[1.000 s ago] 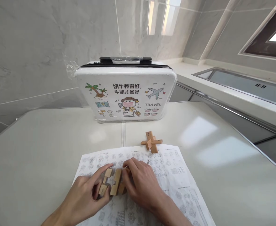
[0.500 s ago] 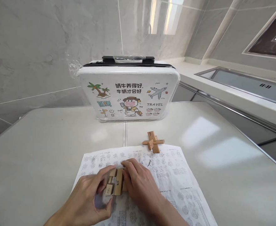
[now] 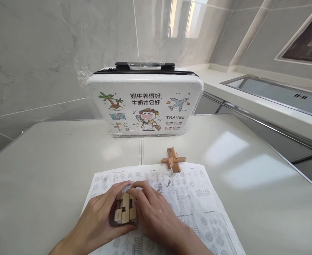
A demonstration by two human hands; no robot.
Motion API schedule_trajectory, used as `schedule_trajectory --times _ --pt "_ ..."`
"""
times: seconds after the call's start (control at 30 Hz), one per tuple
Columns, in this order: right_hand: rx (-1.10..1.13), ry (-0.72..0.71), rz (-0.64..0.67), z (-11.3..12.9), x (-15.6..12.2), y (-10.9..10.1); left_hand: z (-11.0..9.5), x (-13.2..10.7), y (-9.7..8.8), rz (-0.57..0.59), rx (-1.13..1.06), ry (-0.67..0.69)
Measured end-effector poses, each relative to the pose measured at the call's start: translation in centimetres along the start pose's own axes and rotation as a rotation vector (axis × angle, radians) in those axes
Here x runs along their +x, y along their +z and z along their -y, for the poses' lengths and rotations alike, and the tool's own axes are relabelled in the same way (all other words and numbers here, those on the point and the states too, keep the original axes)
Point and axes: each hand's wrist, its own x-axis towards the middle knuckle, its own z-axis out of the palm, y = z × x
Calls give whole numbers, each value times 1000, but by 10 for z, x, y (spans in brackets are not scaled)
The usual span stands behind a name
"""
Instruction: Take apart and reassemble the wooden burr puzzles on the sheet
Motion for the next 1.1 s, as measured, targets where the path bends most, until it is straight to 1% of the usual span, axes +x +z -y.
schedule_trajectory --times 0.13,0.23,0.3,0.43,0.53,0.6,0.7,0.8,0.9,0.93,1.03,1.1 --pt "60 -7 19 3 -1 -2 -1 3 -2 -2 -35 46" --pt "103 2 0 3 0 -1 0 4 -1 -3 -68 35" --pt "102 9 -28 2 0 0 5 3 -1 -40 -56 26" --pt "76 48 -90 -2 0 3 24 5 -8 -146 75 -31" --pt "75 79 -109 -4 0 4 43 7 -20 -176 191 -110" --pt "75 90 -116 -5 0 4 54 9 -28 -169 262 -154" --pt "69 78 -129 -4 1 4 62 10 -35 -197 338 -228" --pt "62 64 -132 -3 2 3 63 10 -38 -213 375 -241" --pt "62 69 -117 -3 2 2 58 12 -40 -200 382 -219" --pt "63 73 -113 -2 2 1 56 13 -41 -212 378 -209" --pt "67 79 -99 -3 2 0 48 14 -42 -316 362 -167" --pt "68 80 -93 -3 2 1 41 14 -41 -384 328 -103"
